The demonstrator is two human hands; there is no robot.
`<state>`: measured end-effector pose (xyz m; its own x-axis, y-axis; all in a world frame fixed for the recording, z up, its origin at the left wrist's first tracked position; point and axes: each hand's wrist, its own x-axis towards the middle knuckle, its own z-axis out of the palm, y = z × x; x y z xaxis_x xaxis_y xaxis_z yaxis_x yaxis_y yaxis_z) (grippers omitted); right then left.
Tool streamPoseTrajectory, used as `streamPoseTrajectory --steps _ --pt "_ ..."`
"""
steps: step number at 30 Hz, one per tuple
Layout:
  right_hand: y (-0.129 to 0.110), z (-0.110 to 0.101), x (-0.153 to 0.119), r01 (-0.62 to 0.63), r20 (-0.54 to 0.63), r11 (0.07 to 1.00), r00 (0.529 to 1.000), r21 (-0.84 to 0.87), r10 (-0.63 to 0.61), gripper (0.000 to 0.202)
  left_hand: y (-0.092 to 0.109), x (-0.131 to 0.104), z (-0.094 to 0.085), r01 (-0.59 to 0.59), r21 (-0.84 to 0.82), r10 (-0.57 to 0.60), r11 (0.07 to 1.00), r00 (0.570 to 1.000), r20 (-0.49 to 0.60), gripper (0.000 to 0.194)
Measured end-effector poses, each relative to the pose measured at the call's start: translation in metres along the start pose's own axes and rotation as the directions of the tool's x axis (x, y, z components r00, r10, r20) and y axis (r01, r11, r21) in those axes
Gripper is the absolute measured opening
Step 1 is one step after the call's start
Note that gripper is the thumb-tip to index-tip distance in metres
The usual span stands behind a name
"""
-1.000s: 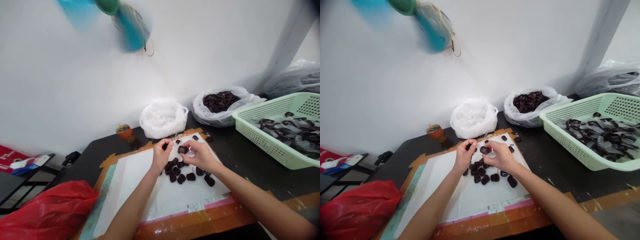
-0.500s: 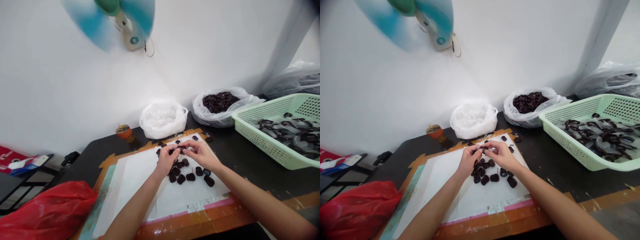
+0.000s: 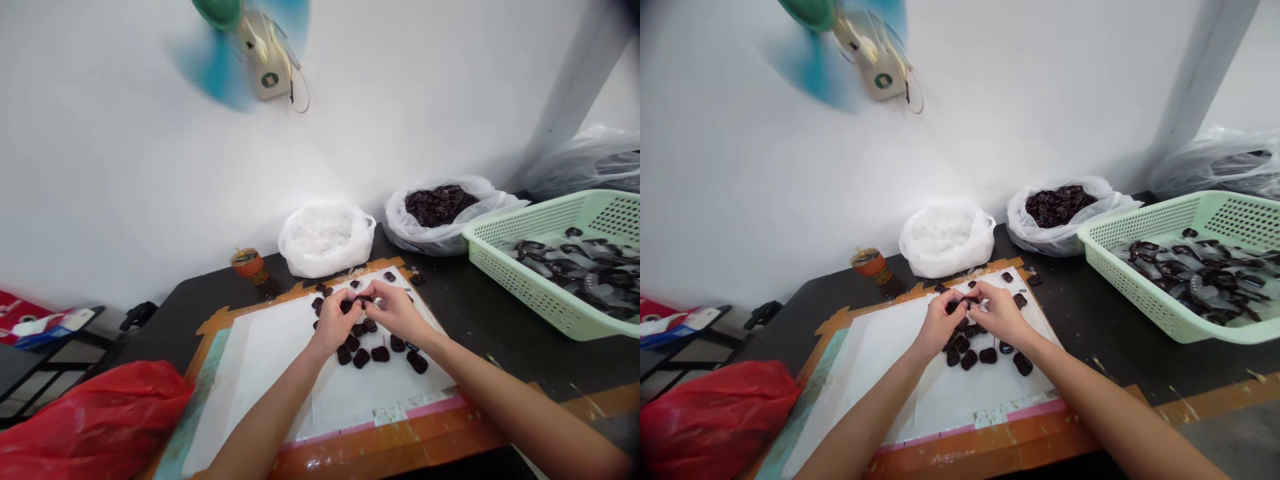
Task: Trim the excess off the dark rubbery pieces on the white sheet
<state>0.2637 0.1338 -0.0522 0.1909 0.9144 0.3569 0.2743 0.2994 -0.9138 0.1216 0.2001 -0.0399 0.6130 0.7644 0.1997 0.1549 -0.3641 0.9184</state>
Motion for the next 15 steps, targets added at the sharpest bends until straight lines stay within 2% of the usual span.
streamPoseTrajectory --steps 5,9,15 --pt "-0.004 -0.003 0.001 -0.048 0.072 0.975 0.997 0.215 0.033 0.014 -0.003 0.001 -0.003 0.055 -0.090 -0.053 0.994 0.998 0.029 0.019" --pt "-0.011 -0.007 0.001 -0.055 0.098 0.965 0.995 0.258 0.030 0.016 0.000 0.002 -0.006 0.110 -0.193 -0.096 0.975 0.992 0.081 0.020" --pt "-0.010 -0.006 0.000 -0.051 0.108 0.962 0.994 0.269 0.023 0.014 0.003 0.003 -0.008 0.072 -0.201 -0.056 0.977 0.995 0.086 0.017"
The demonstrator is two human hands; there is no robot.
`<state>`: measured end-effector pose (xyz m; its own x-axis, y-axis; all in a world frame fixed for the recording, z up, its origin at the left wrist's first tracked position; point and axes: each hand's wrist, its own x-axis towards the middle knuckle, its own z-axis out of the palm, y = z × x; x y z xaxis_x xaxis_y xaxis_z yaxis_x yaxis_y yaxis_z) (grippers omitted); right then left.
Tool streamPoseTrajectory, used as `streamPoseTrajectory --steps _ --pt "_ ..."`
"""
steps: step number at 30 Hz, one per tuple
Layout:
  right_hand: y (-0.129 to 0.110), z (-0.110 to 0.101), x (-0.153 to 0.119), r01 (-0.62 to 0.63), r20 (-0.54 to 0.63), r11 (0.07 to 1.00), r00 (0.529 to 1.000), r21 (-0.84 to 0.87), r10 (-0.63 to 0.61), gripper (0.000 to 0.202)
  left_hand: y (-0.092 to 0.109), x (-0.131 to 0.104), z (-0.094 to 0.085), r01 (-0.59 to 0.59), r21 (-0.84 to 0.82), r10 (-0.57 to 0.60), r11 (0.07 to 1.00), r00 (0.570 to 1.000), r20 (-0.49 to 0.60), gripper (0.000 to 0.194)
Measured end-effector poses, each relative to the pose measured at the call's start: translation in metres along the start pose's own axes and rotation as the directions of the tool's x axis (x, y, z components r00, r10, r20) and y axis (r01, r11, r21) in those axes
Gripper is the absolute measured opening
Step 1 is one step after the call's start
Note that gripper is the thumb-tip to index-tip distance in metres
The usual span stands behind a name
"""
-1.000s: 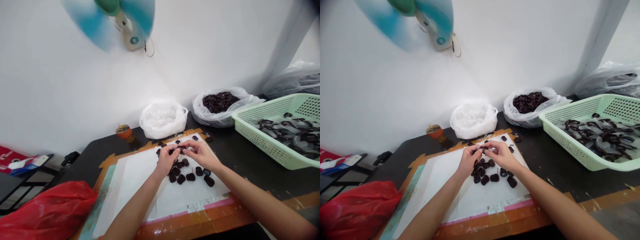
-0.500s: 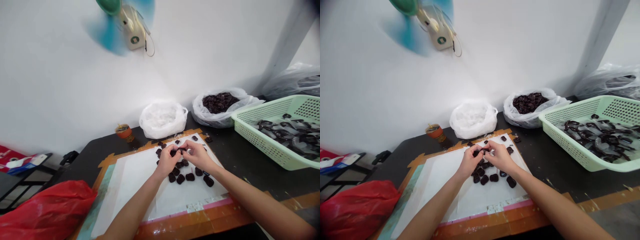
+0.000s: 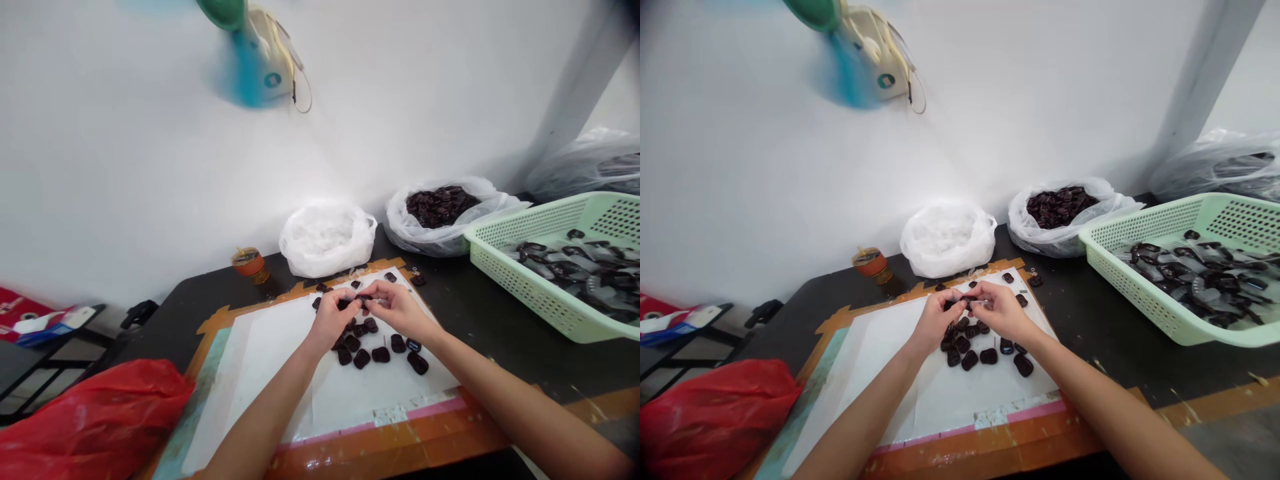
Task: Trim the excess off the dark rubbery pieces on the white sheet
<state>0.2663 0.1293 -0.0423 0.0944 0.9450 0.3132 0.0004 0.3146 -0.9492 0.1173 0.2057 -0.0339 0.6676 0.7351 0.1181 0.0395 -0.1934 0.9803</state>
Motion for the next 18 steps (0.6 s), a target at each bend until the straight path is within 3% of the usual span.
streamPoseTrajectory --steps 5,9,12,14,16,18 --pt "0.008 0.001 -0.002 0.037 -0.036 0.995 0.999 -0.090 -0.040 0.012 0.006 -0.001 0.000 -0.041 0.116 0.040 0.992 0.999 0.011 0.014" --pt "0.018 0.009 -0.003 0.029 -0.058 0.986 0.998 -0.165 -0.039 0.012 0.004 -0.002 0.004 -0.033 0.173 0.041 0.984 0.998 -0.045 0.013" --pt "0.019 0.006 0.003 0.003 -0.072 0.991 0.997 -0.137 -0.013 0.008 -0.002 -0.001 0.008 0.036 0.084 -0.031 0.996 0.997 -0.068 0.018" --pt "0.010 -0.010 0.008 0.011 -0.164 1.000 0.986 -0.023 -0.015 0.015 -0.005 0.001 0.009 0.117 -0.080 -0.122 0.990 0.991 -0.051 0.025" --pt "-0.005 -0.040 0.012 0.114 -0.399 0.985 0.915 0.128 -0.054 0.027 -0.007 0.004 0.009 0.177 -0.294 -0.191 0.939 0.981 -0.020 0.027" --pt "-0.021 -0.075 0.012 0.302 -0.644 0.929 0.759 0.213 -0.099 0.036 -0.007 0.007 0.008 0.214 -0.446 -0.233 0.869 0.972 0.012 0.021"
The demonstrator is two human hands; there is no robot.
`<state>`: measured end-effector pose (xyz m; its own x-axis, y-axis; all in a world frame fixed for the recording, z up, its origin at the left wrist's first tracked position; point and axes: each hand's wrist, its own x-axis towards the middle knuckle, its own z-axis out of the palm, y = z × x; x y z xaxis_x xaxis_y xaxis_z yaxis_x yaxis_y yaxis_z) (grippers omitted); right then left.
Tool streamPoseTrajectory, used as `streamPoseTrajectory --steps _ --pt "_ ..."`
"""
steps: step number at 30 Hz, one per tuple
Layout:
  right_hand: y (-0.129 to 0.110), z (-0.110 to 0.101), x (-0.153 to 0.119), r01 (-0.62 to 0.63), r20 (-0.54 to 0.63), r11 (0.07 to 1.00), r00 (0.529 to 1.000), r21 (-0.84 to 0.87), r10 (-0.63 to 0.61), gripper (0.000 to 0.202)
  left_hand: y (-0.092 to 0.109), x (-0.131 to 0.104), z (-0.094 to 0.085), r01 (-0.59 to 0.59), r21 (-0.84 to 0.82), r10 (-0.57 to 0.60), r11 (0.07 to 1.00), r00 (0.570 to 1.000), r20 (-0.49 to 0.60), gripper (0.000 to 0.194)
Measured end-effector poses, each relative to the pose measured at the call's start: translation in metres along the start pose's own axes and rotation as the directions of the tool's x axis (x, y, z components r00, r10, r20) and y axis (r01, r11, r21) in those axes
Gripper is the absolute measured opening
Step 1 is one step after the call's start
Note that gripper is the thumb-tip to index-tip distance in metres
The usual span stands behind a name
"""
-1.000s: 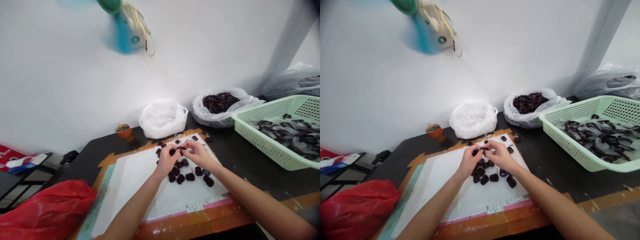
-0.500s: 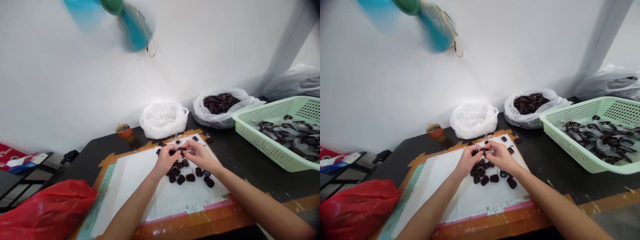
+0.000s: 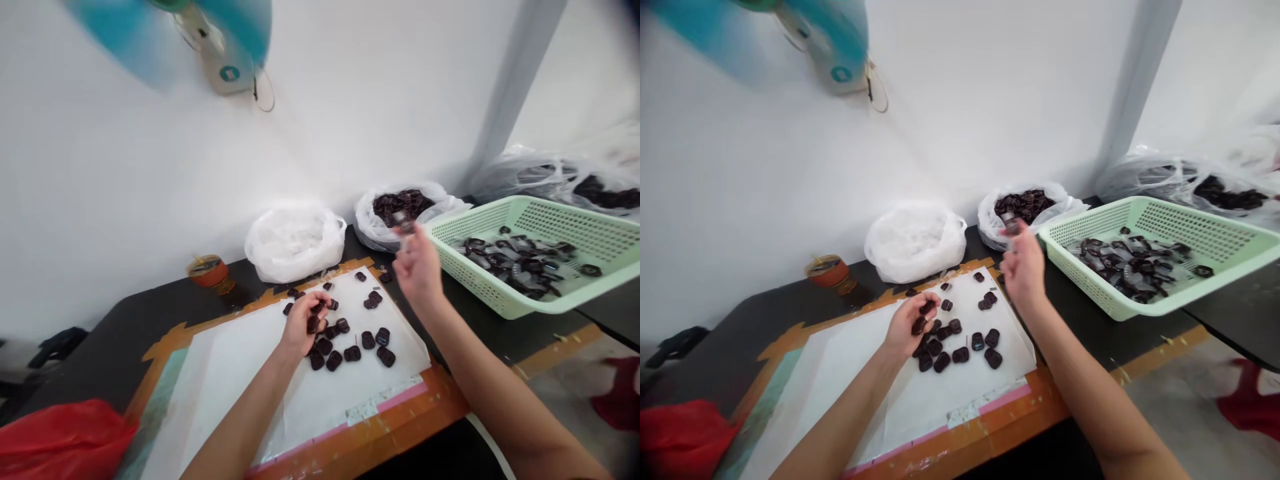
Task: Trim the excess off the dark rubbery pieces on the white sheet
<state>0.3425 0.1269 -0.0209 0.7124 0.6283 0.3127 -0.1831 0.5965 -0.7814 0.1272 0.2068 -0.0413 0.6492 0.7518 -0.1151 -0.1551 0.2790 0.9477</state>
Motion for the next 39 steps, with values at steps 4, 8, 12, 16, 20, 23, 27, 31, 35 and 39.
streamPoseTrajectory --steps 4,8,12,16,20,23,27,31,35,39 --pt "-0.021 -0.030 0.025 0.044 -0.170 0.994 0.985 0.096 -0.027 0.051 -0.003 0.000 0.003 0.089 -0.053 -0.089 0.995 0.996 -0.002 0.030" --pt "-0.001 -0.021 0.016 -0.185 0.000 0.977 0.983 0.103 0.186 0.060 -0.011 -0.001 0.005 0.122 -0.051 -0.122 0.991 0.992 0.000 0.034" --pt "0.026 0.005 -0.005 -0.462 0.187 0.886 0.869 -0.021 0.458 0.040 -0.012 0.002 0.000 0.106 -0.118 -0.110 0.987 0.994 -0.026 0.033" --pt "0.042 0.022 -0.029 -0.430 0.289 0.875 0.828 -0.222 0.480 0.024 -0.009 0.002 -0.003 0.117 -0.197 -0.112 0.973 0.993 0.037 0.030" --pt "0.046 0.030 -0.045 -0.167 0.431 0.899 0.832 -0.405 0.349 0.027 -0.011 0.001 -0.001 0.025 -0.104 -0.027 0.994 1.000 -0.013 0.038" --pt "0.045 0.033 -0.049 -0.044 0.486 0.883 0.822 -0.467 0.298 0.030 -0.014 0.002 -0.002 -0.044 -0.058 0.040 0.997 0.997 -0.072 0.038" --pt "0.049 0.033 -0.050 -0.036 0.529 0.873 0.783 -0.487 0.327 0.034 -0.014 0.005 -0.005 -0.049 -0.016 0.048 0.999 0.995 -0.085 0.044" --pt "0.053 0.034 -0.051 -0.145 0.544 0.896 0.750 -0.420 0.376 0.036 -0.013 0.003 -0.005 -0.046 -0.019 0.044 0.999 0.994 -0.099 0.049" --pt "0.053 0.034 -0.051 -0.248 0.542 0.906 0.735 -0.344 0.407 0.036 -0.011 0.000 -0.003 -0.104 0.069 0.105 0.992 0.995 -0.005 0.047" --pt "0.050 0.035 -0.052 -0.316 0.533 0.903 0.730 -0.292 0.427 0.037 -0.008 -0.003 -0.003 -0.150 0.169 0.140 0.974 0.988 0.068 0.052"
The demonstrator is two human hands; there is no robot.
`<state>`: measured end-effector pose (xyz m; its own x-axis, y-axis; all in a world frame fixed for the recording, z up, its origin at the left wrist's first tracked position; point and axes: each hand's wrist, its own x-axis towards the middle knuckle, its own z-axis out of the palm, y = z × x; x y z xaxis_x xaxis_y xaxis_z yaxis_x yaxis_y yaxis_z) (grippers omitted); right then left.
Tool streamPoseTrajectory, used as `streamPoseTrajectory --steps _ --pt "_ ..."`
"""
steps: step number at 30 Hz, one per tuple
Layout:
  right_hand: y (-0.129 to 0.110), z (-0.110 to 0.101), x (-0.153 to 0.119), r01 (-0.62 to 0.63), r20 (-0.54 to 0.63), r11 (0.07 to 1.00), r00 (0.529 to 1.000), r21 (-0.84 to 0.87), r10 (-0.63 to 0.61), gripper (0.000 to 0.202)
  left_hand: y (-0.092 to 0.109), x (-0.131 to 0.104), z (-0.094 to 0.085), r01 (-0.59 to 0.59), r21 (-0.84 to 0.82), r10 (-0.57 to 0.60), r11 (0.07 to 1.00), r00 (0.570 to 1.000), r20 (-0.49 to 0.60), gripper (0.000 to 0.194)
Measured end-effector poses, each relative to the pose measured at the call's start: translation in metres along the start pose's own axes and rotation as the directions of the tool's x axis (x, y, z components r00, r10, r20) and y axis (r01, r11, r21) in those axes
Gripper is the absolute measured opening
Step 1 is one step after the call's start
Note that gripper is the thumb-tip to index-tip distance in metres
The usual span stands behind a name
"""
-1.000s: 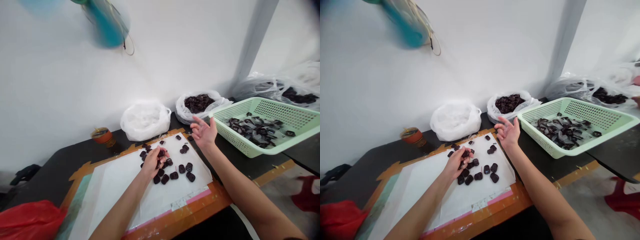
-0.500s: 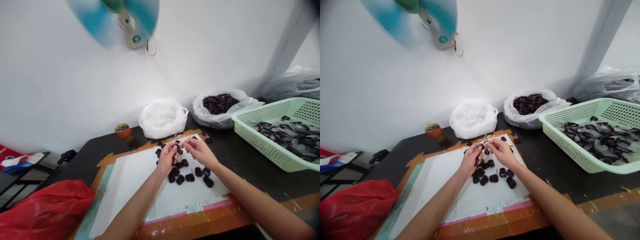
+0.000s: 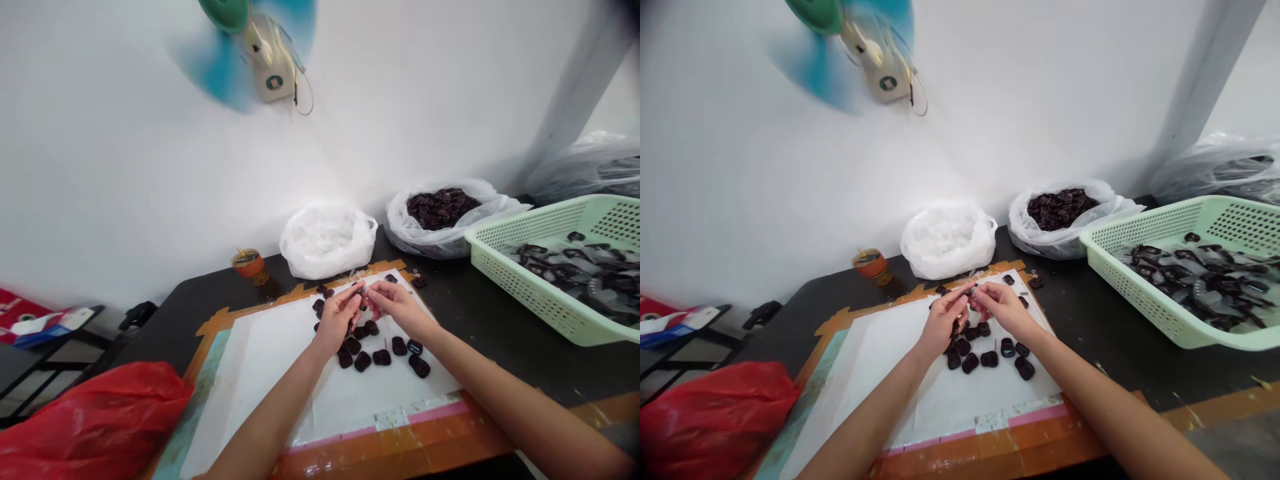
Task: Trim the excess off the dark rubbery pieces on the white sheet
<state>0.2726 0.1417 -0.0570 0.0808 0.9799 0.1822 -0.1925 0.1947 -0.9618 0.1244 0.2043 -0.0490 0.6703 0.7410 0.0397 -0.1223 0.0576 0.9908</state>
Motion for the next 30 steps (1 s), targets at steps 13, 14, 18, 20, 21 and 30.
streamPoseTrajectory --steps 13,14,18,20,21,30 --pt "0.007 -0.003 0.000 -0.137 0.095 0.978 0.988 0.157 0.123 0.034 -0.002 0.004 -0.006 -0.069 0.100 0.081 0.993 0.989 -0.122 0.044" --pt "0.007 -0.002 0.000 -0.129 0.085 0.980 0.990 0.149 0.117 0.035 -0.001 0.004 -0.006 -0.081 0.097 0.093 0.992 0.987 -0.129 0.044" --pt "0.006 -0.003 0.002 0.015 -0.022 1.000 1.000 0.000 -0.015 0.034 -0.001 0.004 -0.003 -0.101 0.065 0.109 0.993 0.985 -0.133 0.043" --pt "0.003 -0.004 0.002 0.107 -0.072 0.985 0.990 -0.133 -0.118 0.029 -0.002 0.004 -0.003 -0.093 0.043 0.099 0.995 0.985 -0.143 0.042" --pt "0.002 -0.006 0.001 0.135 -0.087 0.970 0.984 -0.201 -0.155 0.026 -0.003 0.004 -0.003 -0.085 0.026 0.088 0.996 0.985 -0.147 0.042" --pt "0.000 -0.013 0.002 0.143 -0.190 0.990 0.972 -0.001 -0.140 0.028 -0.010 0.006 -0.002 0.023 -0.195 -0.056 0.981 0.985 -0.166 0.041"
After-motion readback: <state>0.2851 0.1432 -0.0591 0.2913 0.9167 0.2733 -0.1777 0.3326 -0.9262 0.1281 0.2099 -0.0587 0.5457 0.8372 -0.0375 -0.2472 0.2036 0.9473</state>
